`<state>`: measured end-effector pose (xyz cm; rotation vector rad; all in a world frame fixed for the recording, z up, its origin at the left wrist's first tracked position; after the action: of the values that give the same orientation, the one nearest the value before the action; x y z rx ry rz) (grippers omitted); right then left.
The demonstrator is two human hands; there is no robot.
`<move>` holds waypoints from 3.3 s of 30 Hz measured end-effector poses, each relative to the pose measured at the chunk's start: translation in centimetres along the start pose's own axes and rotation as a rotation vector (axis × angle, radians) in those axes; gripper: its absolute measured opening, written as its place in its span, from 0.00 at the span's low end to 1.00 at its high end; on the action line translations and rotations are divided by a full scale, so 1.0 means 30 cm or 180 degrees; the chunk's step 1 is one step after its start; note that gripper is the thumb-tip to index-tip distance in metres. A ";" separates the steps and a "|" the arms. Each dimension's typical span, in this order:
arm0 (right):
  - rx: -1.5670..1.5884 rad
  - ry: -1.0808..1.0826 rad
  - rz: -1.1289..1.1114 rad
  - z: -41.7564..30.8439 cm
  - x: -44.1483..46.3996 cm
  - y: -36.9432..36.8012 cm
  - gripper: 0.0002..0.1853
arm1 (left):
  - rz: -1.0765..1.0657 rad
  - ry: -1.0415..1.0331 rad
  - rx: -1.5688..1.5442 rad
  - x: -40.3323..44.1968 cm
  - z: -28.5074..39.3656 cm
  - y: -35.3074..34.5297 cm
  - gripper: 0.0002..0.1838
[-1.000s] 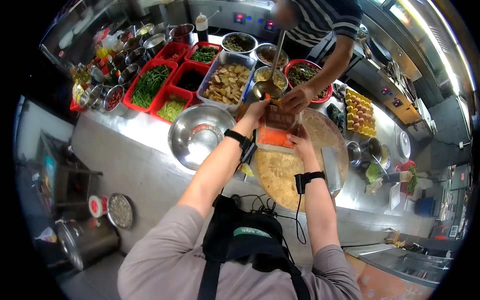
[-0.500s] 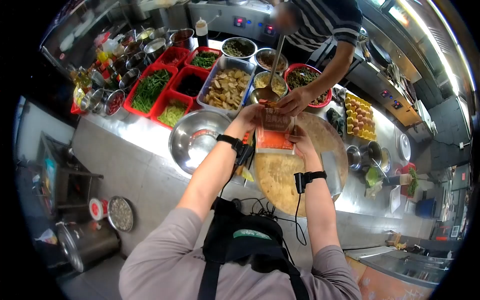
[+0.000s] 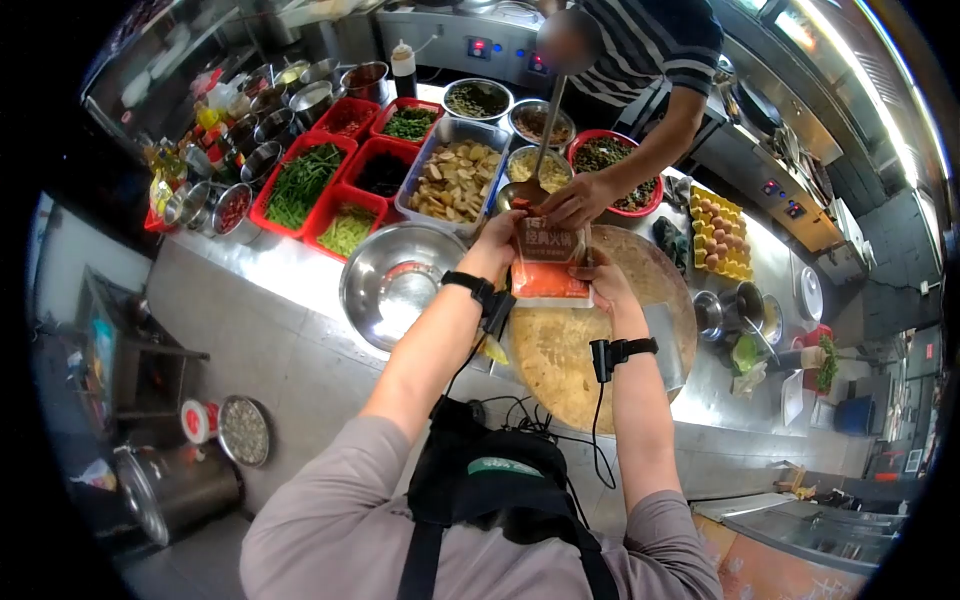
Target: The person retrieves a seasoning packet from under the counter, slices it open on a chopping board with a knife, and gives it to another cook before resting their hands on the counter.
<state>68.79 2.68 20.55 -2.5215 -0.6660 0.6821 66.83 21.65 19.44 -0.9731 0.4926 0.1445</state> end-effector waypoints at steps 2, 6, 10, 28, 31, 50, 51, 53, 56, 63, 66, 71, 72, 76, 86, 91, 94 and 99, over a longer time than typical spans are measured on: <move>0.0012 0.0001 -0.0090 -0.014 -0.004 -0.007 0.30 | -0.0083 0.0016 -0.0056 0.010 -0.007 0.002 0.13; 0.0065 -0.0279 -0.0140 -0.018 -0.006 -0.023 0.22 | -0.0750 -0.0140 -0.0046 0.062 0.011 0.004 0.12; 0.0474 -0.0174 -0.0148 -0.049 -0.038 -0.081 0.20 | -0.0655 -0.0044 0.0109 0.092 0.011 0.017 0.14; 0.0198 -0.0159 -0.0248 -0.109 -0.082 -0.138 0.16 | 0.0076 -0.0460 0.0495 -0.153 0.075 -0.140 0.13; 0.0397 0.0159 0.0122 -0.101 -0.139 -0.149 0.20 | 0.0034 0.0108 0.0633 -0.261 0.016 -0.183 0.15; -0.0072 0.0681 0.0104 0.166 -0.765 0.064 0.29 | -0.0976 -0.0505 0.2850 -0.629 -0.470 -0.157 0.34; -0.0163 0.0736 -0.0030 0.177 -0.800 0.089 0.30 | -0.1100 -0.0553 0.2919 -0.686 -0.491 -0.212 0.32; -0.0220 0.0794 -0.0164 0.214 -0.872 0.152 0.30 | -0.1188 -0.0528 0.2873 -0.723 -0.588 -0.217 0.33; 0.0005 0.0925 -0.0396 0.240 -1.009 0.217 0.31 | -0.1326 -0.0453 0.2885 -0.781 -0.747 -0.236 0.36; -0.0295 0.0090 0.0068 0.417 -1.437 0.578 0.21 | -0.1473 0.0115 0.3437 -0.886 -1.273 -0.325 0.53; -0.0485 -0.0199 0.0256 0.531 -1.636 0.820 0.19 | -0.1709 -0.0078 0.4619 -0.862 -1.463 -0.323 0.55; -0.1430 0.0222 0.1161 0.674 -1.947 1.250 0.17 | -0.1900 -0.0123 0.6216 -0.651 -1.738 -0.201 0.46; -0.1382 0.0235 0.1208 0.686 -1.997 1.297 0.17 | -0.1901 -0.0336 0.6578 -0.602 -1.795 -0.235 0.42; -0.1371 0.0305 0.2118 0.809 -2.175 1.572 0.17 | -0.2139 -0.1386 0.7170 -0.371 -2.069 -0.397 0.35; -0.0936 0.0417 0.2857 0.880 -2.330 1.822 0.14 | -0.1166 -0.1016 0.9095 0.100 -2.464 -0.470 0.26; -0.0877 0.0285 0.3034 0.972 -2.338 1.901 0.15 | -0.1141 -0.0437 0.9211 0.110 -2.495 -0.469 0.32; -0.1274 0.0100 0.3101 0.955 -2.323 1.921 0.16 | -0.1191 -0.0791 0.9241 0.064 -2.515 -0.441 0.29; -0.1613 0.0309 0.2834 0.945 -2.234 1.974 0.18 | -0.2125 -0.0759 0.8945 -0.371 -2.685 -0.263 0.23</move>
<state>21.52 -72.58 -9.48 -3.2823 0.4409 0.7106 32.64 -47.77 -6.72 1.6724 -0.1887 -0.8732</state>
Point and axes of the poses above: each hand's wrist, its own x-axis towards the middle knuckle, its own y-axis out of the back of the hand, z = x × y, the point moved 9 cm from there along x, towards the middle knuckle, and after that the axes turned 10 degrees about x, right-handed, at the moved point
